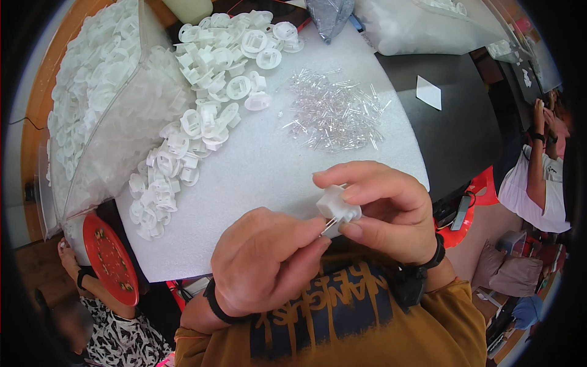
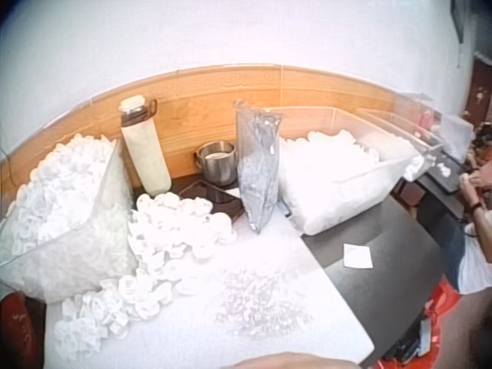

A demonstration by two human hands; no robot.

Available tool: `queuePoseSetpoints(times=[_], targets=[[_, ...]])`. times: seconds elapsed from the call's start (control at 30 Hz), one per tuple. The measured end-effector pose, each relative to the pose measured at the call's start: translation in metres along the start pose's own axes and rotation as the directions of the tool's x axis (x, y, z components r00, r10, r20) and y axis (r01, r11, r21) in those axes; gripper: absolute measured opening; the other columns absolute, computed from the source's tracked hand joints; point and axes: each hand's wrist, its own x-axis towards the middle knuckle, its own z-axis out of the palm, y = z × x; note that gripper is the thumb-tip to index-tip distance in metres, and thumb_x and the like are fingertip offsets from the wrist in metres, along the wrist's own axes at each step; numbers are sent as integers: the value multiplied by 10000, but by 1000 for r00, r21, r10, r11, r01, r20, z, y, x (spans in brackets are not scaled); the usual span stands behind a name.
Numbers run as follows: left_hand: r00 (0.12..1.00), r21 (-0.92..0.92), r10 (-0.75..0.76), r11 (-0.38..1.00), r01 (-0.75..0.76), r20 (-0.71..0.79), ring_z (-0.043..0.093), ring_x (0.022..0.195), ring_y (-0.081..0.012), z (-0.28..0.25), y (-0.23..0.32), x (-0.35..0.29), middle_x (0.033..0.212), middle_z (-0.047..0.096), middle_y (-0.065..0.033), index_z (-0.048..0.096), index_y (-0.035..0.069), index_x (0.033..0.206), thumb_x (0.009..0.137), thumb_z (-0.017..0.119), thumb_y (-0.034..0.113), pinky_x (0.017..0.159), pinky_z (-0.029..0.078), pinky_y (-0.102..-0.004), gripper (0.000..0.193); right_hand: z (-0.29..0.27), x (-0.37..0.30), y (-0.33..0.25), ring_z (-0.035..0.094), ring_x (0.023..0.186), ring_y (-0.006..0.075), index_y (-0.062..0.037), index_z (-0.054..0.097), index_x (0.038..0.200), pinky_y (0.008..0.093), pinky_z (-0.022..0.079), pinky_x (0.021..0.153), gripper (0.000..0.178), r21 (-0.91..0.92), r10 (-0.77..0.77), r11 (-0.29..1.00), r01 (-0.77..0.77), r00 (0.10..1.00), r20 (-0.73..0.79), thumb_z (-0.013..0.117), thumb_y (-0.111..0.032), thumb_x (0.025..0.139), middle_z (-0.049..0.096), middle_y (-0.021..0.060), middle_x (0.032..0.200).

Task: Assembling small white plastic components by manually inserting metal pins.

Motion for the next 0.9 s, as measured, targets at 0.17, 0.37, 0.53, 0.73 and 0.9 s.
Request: queuePoseSetpoints(times=[0.17, 0.37, 0.53, 0.73, 0.9], targets=[[1000, -2, -7, 1000, 7, -24, 575, 555, -194, 2, -1, 0, 715, 622, -79, 621, 10, 961, 667, 723, -61, 476, 433, -274, 320, -4, 2, -3, 518, 1150, 291, -25, 594, 1080, 349, 426, 935, 338, -391, -91, 915, 100, 995, 42, 606, 87, 762, 522, 243, 1219], [999, -4, -33, 999, 33, -28, 578, 560, -195, 3, 0, -3, 717, 624, -83, 620, 12, 952, 675, 720, -67, 480, 437, -270, 305, 0, 1, 1, 579, 1015, 186, -27, 615, 1115, 272, 484, 806, 365, -365, -114, 925, 104, 993, -7, 611, 90, 770, 561, 168, 1200], [999, 26, -48, 998, 49, -18, 577, 569, -195, 4, 0, -4, 722, 623, -80, 619, 19, 954, 677, 716, -70, 488, 436, -269, 306, -2, -1, 3, 595, 972, 182, -28, 613, 1119, 264, 499, 787, 371, -371, -127, 921, 114, 992, -11, 608, 97, 770, 557, 169, 1201], [996, -17, -88, 996, 87, -33, 576, 572, -198, 5, -1, -7, 723, 620, -81, 616, 20, 952, 682, 709, -73, 488, 431, -274, 300, -2, -2, 1, 514, 1157, 291, -33, 604, 1115, 351, 423, 940, 387, -367, -84, 927, 77, 996, -3, 639, 89, 750, 539, 223, 1209], [997, 30, -78, 996, 78, -27, 515, 616, -149, 6, 2, -8, 746, 596, -75, 603, -11, 944, 788, 621, -22, 551, 397, -255, 158, 1, 0, 2, 603, 969, 179, -26, 607, 1132, 265, 511, 793, 371, -324, -85, 943, 75, 996, -18, 603, 100, 784, 555, 170, 1199]])
